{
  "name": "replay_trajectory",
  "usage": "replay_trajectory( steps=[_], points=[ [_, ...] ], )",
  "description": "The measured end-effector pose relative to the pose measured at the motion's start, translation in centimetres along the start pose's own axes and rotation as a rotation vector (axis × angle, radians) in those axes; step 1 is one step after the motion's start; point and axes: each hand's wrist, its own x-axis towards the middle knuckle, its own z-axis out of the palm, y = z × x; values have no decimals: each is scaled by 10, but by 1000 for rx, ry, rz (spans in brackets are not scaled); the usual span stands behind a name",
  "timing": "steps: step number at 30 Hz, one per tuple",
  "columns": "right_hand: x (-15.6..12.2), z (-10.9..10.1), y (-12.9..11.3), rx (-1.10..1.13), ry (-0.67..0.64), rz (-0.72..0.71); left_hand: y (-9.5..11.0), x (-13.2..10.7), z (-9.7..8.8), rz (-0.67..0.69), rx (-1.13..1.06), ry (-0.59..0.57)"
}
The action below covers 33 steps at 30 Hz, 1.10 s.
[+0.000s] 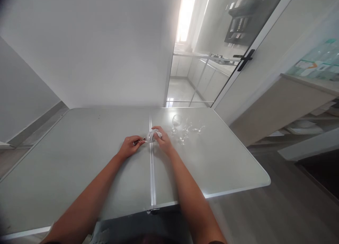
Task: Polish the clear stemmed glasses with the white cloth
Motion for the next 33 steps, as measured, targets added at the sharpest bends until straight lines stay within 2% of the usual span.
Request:
replay_trajectory(
  steps=[4,7,11,16,22,24,26,31,32,33],
  points=[
    [2,4,6,-26,73,21,-2,0,2,-14,13,8],
    [3,5,5,178,101,108,-1,0,3,-7,46,-6],
    [1,3,-1,385,26,208,2,0,2,-4,53,-28],
    [-2,2,-11,306,-5,188,3,-1,0,21,75,-9],
    [-3,3,-14,204,59,129,5,-2,3,31,53,-1],
    [-3,3,-12,198,116,100,6,-2,3,19,22,36],
    [-1,3,-7,265,226,80,5,-1,1,-6,-27,91],
    [8,7,10,592,665,119,6,1,-5,-151,-233,238],
    [8,10,12,639,697,154,7,1,-6,-173,-296,234],
    [8,14,13,690,676,195,8,1,-7,-183,-360,207]
  ],
)
